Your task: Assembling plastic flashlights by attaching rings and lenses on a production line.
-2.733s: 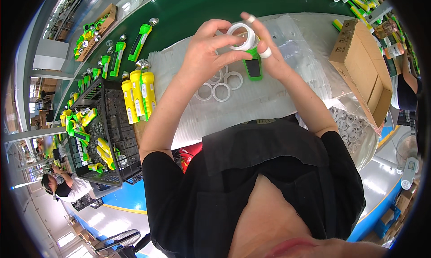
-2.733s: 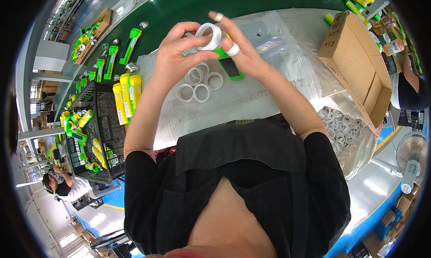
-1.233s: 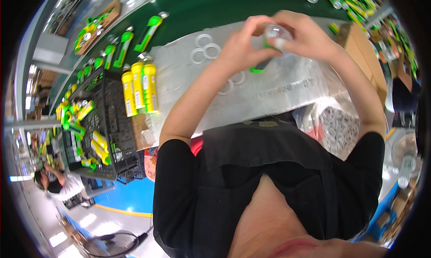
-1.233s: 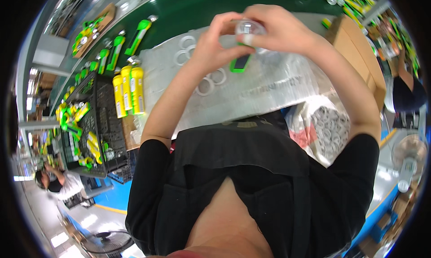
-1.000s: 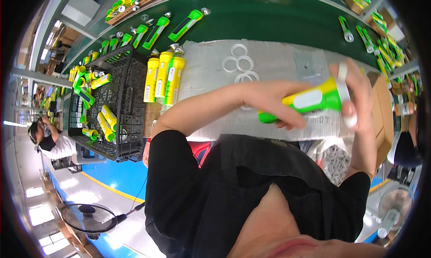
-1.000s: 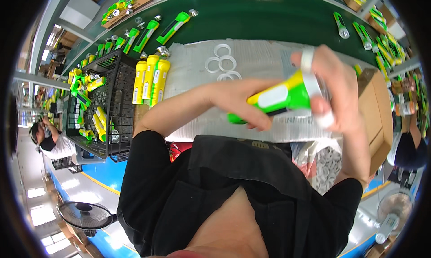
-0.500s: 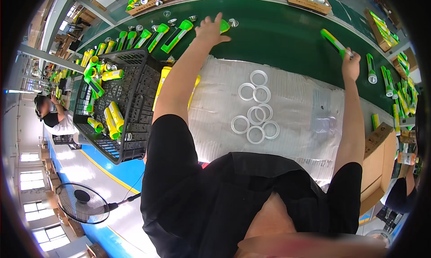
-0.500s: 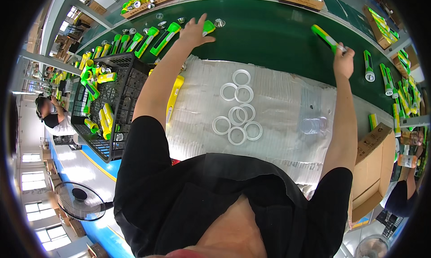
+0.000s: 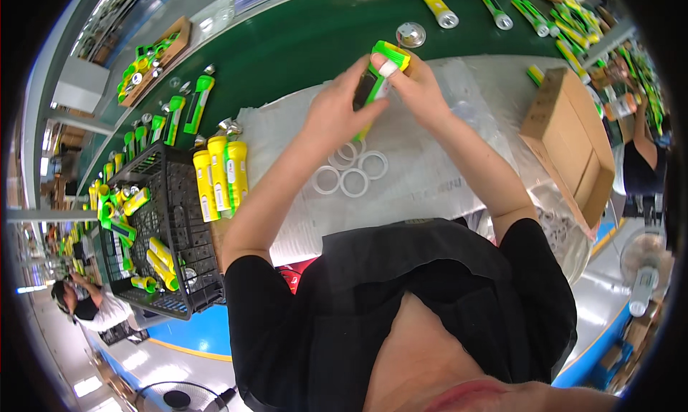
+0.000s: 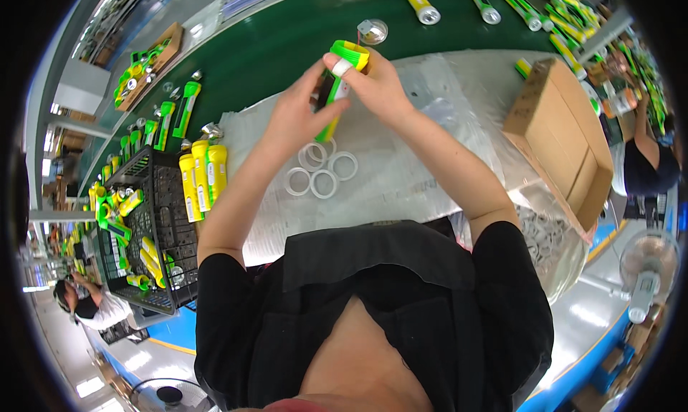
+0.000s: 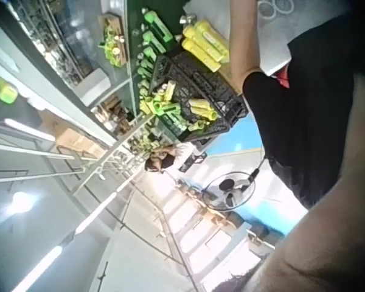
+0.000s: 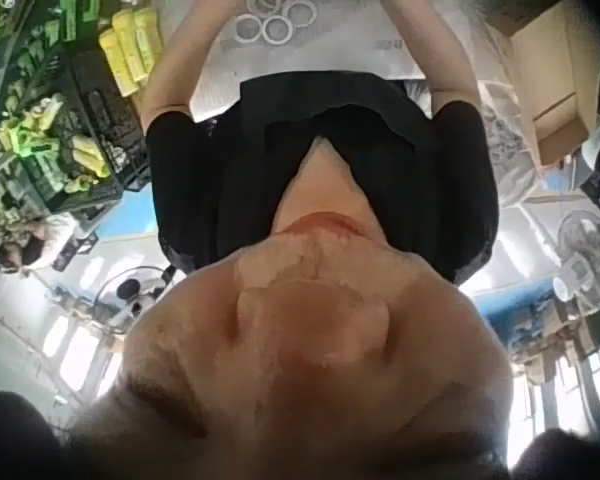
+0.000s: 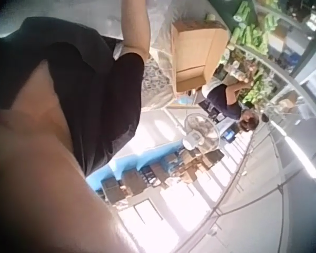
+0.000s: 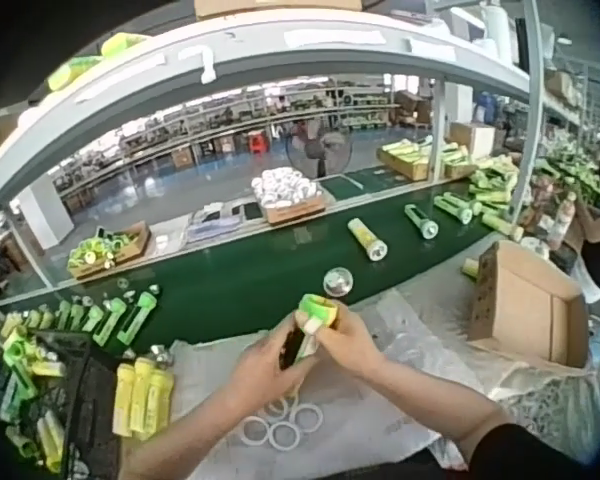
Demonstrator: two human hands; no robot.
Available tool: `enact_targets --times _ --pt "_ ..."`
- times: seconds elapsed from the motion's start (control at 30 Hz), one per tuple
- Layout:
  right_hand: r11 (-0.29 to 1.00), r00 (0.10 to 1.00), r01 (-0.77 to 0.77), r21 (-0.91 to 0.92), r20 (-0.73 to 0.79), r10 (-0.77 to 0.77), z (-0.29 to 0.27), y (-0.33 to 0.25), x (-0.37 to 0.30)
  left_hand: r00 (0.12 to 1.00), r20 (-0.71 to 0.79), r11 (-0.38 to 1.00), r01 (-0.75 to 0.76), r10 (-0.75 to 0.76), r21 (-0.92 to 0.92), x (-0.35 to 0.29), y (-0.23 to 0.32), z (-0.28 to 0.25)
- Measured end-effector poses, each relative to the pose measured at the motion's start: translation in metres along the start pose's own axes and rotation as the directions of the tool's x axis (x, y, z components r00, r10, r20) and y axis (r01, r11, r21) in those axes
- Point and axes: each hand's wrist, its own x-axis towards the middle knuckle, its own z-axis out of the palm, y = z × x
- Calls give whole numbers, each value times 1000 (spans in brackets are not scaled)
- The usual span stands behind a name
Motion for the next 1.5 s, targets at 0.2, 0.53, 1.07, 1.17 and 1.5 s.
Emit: enact_targets --times 0.2,0.53,1.07,1.17,1.5 --pt "955 979 -151 256 175 108 -28 -19 -102 900 114 711 405 -421 -575 -25 20 29" --pt "938 902 -260 230 405 150 -30 -23 -160 959 283 368 269 -16 -890 -28 66 53" --pt "917 949 -294 269 197 246 -45 -14 -165 833 45 780 -495 551 -382 -26 72 74" --pt "887 967 -254 385 83 241 -52 -13 -166 851 75 820 -472 519 -325 -19 74 86" --pt "933 986 -133 333 -53 160 -78 -16 -163 960 262 943 -177 102 282 9 -7 142"
